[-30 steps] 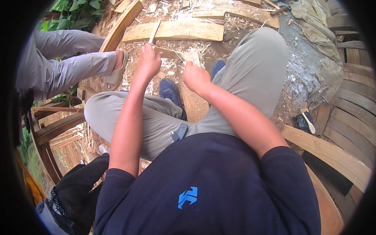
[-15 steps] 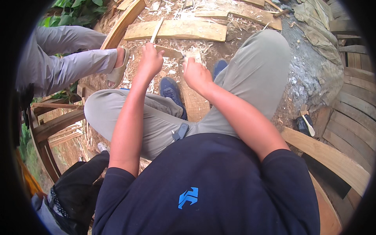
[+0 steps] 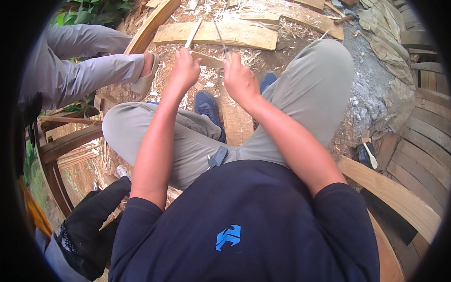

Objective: The person sits cross-legged on the ground and uses a knife to carve and shape a small piece of wood. They hold the wood in their left hand and carefully shave off thin layers with the knife in their right hand, occasionally rotating the wood to work on different sides.

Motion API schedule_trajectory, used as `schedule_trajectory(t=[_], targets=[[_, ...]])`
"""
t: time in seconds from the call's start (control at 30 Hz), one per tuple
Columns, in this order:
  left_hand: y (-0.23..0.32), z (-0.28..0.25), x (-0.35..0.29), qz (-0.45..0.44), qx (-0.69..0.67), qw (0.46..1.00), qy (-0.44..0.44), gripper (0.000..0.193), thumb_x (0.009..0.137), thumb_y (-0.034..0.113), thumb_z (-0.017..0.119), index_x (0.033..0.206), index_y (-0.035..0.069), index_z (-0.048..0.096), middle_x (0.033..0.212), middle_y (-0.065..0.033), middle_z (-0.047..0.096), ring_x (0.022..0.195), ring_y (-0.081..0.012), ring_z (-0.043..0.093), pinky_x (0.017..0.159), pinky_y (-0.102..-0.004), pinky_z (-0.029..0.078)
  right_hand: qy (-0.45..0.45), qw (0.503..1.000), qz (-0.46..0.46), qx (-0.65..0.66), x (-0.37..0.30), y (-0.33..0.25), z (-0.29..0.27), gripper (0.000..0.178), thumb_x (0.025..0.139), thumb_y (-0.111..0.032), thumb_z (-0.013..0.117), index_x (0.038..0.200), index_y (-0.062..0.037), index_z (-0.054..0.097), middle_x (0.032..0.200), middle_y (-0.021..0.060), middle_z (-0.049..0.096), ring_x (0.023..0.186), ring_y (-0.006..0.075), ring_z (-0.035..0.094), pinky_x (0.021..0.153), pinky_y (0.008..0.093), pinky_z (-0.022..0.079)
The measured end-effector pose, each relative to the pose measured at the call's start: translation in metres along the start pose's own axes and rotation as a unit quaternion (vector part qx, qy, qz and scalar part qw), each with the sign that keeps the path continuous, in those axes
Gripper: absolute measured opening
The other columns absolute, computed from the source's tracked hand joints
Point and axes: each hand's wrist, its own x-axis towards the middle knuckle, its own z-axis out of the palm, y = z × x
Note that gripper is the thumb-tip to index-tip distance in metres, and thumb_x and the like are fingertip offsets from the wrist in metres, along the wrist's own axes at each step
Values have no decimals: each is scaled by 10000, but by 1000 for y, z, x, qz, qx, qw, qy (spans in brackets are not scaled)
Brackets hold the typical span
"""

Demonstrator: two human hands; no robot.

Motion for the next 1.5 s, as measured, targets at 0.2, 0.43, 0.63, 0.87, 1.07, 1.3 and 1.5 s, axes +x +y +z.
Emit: schedule_trajectory(t=[0.2,0.43,0.63,0.87,1.07,1.3,1.5], targets=[[3,1,3,4,0,1000,10,407,965,252,633,1179,-31,434,1246,-293,517,1041,-489,628,876,-573,510,-61,990,-34,-125,8,52,42,371,1063,-333,432,1224,-9,511,858,324,679,833,511,670,734,591,509],[2,-3,-1,-14,-2,1000,-4,420,970,257,629,1203,-30,430,1259,-287,517,1054,-478,631,878,-575,513,28,998,-51,-2,2,11,14,360,1063,-328,424,1256,-27,470,865,335,678,845,516,677,765,599,508],[5,-3,1,-13,4,1000,-9,416,974,259,624,1207,-26,431,1277,-280,508,1048,-475,639,883,-563,521,-103,982,-13,-159,0,43,36,420,1060,-350,427,1243,15,522,913,341,679,922,512,665,821,598,495],[2,-5,-3,-42,-20,999,-17,419,978,268,618,1219,-24,439,1278,-290,516,1069,-477,627,898,-562,508,84,993,-72,29,-1,3,7,378,1067,-320,422,1210,25,480,873,344,674,868,540,658,767,604,513],[8,-7,-2,-15,-6,1000,-17,415,971,243,629,1203,-44,440,1269,-287,513,1035,-449,661,878,-543,540,-50,989,-18,-139,-3,45,35,395,1060,-334,429,1178,35,504,889,339,679,892,538,660,794,602,507],[3,-7,-4,-20,-8,1000,-15,420,969,241,630,1197,-57,441,1260,-295,518,1018,-449,666,856,-517,553,66,995,-56,-51,-5,7,15,395,1062,-359,432,1189,6,513,917,335,684,879,517,673,765,588,515],[4,-8,-4,-14,-13,1000,-6,425,963,231,635,1196,-66,439,1252,-306,518,1008,-458,667,851,-521,553,-78,981,-4,-177,-4,24,24,446,1063,-360,420,1247,35,516,945,339,684,937,525,664,826,589,510]])
